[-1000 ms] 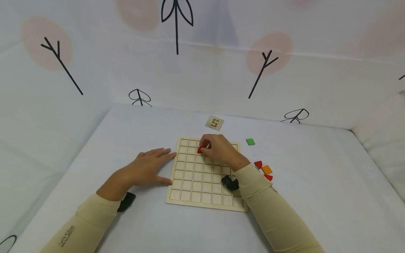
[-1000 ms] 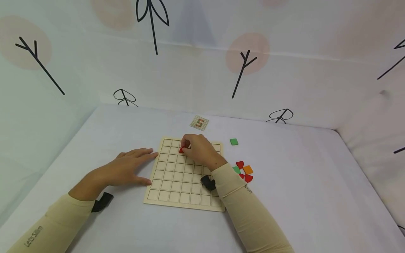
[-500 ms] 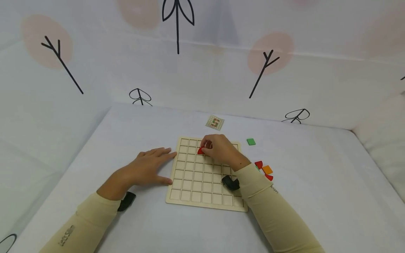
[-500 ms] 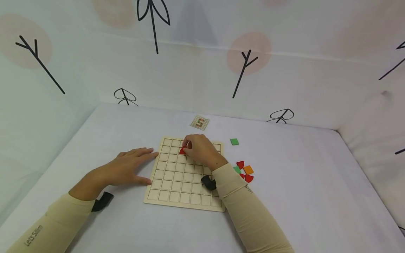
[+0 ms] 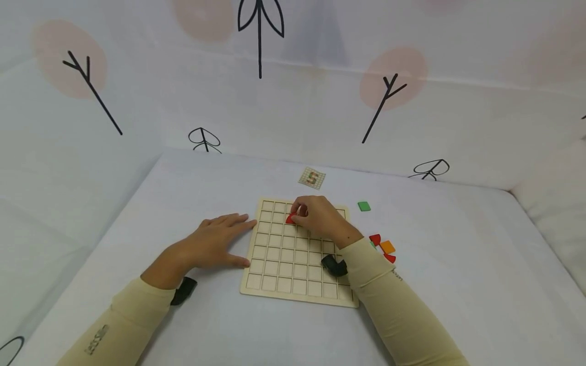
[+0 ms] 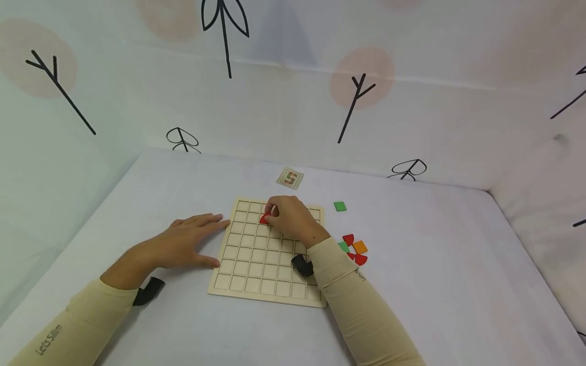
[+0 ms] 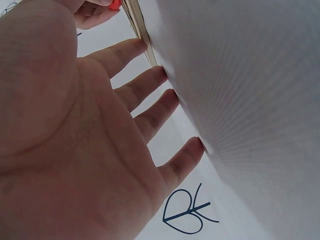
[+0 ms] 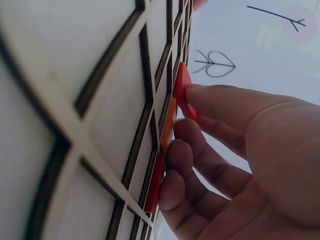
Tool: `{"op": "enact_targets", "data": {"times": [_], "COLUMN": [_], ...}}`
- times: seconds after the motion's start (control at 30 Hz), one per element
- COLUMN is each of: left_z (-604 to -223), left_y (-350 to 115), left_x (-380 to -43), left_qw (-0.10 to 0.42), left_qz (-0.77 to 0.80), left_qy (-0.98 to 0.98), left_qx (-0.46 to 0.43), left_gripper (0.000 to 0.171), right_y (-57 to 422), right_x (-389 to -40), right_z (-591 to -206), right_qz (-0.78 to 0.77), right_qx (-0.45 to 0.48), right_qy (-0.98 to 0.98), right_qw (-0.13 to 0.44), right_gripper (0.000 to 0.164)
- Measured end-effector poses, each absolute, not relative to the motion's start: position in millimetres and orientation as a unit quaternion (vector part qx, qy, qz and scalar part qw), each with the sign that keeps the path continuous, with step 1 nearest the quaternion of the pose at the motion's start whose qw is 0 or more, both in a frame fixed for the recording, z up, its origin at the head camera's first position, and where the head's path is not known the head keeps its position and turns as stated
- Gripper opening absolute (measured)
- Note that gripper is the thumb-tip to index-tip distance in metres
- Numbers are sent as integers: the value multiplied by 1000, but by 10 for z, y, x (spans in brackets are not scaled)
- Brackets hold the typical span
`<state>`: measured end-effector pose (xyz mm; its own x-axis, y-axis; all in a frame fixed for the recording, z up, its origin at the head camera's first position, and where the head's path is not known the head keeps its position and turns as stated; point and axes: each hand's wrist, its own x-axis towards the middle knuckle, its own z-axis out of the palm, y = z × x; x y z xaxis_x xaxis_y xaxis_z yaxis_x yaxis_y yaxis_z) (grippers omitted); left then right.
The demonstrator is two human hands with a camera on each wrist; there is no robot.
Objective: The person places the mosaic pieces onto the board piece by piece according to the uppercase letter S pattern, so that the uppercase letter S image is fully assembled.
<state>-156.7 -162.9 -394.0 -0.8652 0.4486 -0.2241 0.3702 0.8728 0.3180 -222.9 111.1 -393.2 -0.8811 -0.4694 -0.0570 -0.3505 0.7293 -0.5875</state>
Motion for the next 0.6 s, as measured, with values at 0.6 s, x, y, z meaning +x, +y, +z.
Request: {"op": "enact_targets", "data": {"times": [0.6], "left_z": [-3935], "left_y": [-1611], "left_x": [-1572], "left_qw": [146], "left_qz": [132], "left_qy": [957], "left_qx": [214], "left_gripper": [94], "right_y": [1129], "right_x": [-2256], "right_z": [-3947], "right_qz": [-294], "right_qx": [-213], "right_qy": [925], "right_qw": [110], "right_gripper": [9]}}
